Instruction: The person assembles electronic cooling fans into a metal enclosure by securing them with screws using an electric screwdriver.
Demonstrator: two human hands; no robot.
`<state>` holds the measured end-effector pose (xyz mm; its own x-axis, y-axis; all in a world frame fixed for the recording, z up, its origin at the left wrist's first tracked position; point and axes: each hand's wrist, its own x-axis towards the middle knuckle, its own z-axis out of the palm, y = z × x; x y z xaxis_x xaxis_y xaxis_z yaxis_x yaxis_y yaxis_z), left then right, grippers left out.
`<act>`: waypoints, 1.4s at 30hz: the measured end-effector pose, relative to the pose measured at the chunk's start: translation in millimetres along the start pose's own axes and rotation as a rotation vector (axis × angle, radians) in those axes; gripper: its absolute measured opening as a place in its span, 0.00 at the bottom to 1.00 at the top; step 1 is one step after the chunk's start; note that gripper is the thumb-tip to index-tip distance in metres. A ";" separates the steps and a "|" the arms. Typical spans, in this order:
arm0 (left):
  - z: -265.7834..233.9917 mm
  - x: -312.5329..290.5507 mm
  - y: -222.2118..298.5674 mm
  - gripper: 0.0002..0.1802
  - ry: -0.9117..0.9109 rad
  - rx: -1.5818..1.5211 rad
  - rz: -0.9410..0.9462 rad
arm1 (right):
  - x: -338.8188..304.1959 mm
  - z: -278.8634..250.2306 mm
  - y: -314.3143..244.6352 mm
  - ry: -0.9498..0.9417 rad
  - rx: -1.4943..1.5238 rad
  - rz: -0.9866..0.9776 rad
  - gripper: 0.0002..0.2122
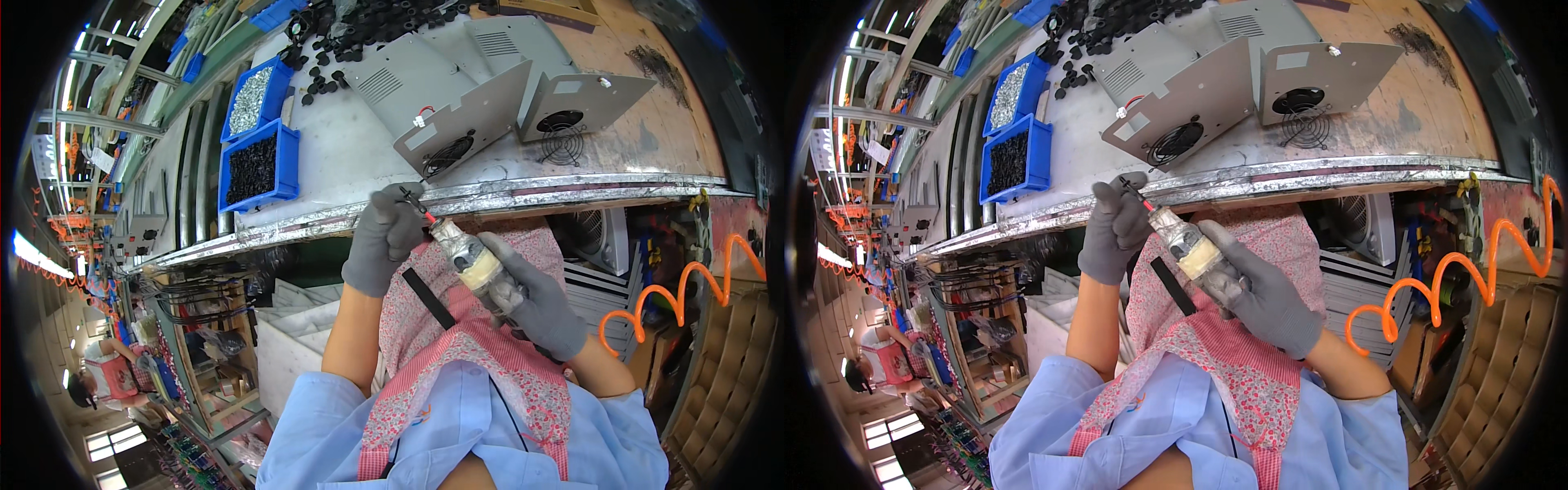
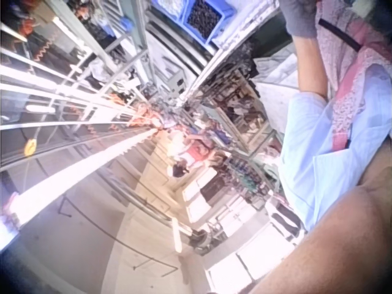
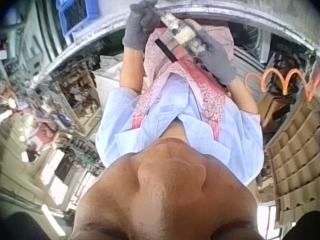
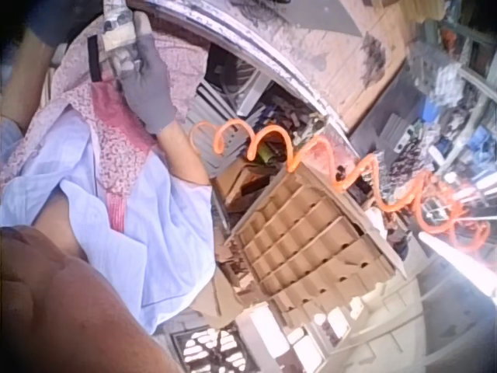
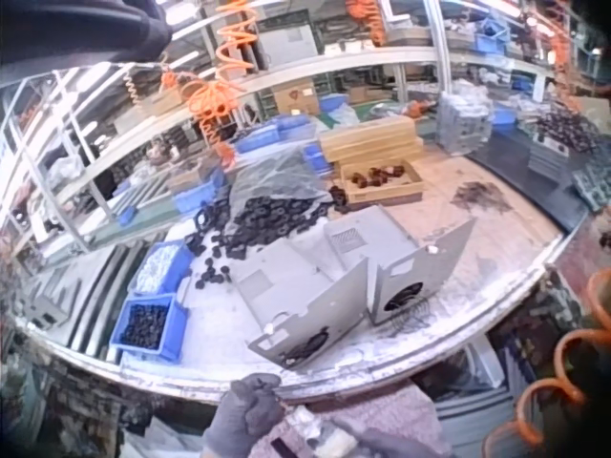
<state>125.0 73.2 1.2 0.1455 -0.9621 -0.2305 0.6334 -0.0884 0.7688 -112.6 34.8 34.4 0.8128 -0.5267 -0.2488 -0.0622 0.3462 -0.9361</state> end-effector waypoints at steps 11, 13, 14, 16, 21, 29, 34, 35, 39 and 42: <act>24.0 47.3 13.7 0.35 0.258 0.878 0.520 | -10.4 -5.0 -16.2 -0.028 -0.001 -0.118 0.29; 12.6 52.9 19.9 0.30 0.213 1.008 0.339 | -9.7 -6.4 -11.9 -0.044 -0.022 -0.111 0.29; 12.1 53.8 19.9 0.30 0.210 1.011 0.338 | -9.6 -6.4 -10.4 -0.037 -0.007 -0.120 0.30; 13.7 53.4 19.8 0.25 0.266 0.932 0.282 | -9.0 -6.7 -8.5 -0.027 0.013 -0.127 0.30; 16.0 53.1 16.4 0.24 0.228 0.817 0.328 | -3.6 -8.2 -7.5 0.020 -0.043 -0.110 0.30; 20.5 50.5 19.8 0.23 0.272 0.646 0.265 | -1.6 -13.3 -4.7 0.020 -0.077 -0.091 0.31; 8.9 64.5 38.9 0.33 -0.161 0.865 0.221 | -2.4 -14.3 -1.5 0.051 -0.060 -0.114 0.29; 7.3 70.5 44.9 0.33 -0.157 0.867 0.223 | -2.6 -14.1 -3.8 0.067 -0.074 -0.084 0.29; 12.5 89.4 67.9 0.36 -0.492 1.584 0.095 | -3.0 -13.1 -8.2 0.084 -0.046 -0.026 0.28; 3.8 91.1 54.6 0.36 -0.462 1.555 0.069 | -0.7 -12.5 -5.3 0.088 -0.046 -0.043 0.28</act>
<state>170.0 -20.2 24.4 -0.2705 -0.9411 -0.2030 -0.7445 0.0707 0.6639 -120.1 23.6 36.4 0.7613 -0.6074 -0.2269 -0.0561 0.2869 -0.9563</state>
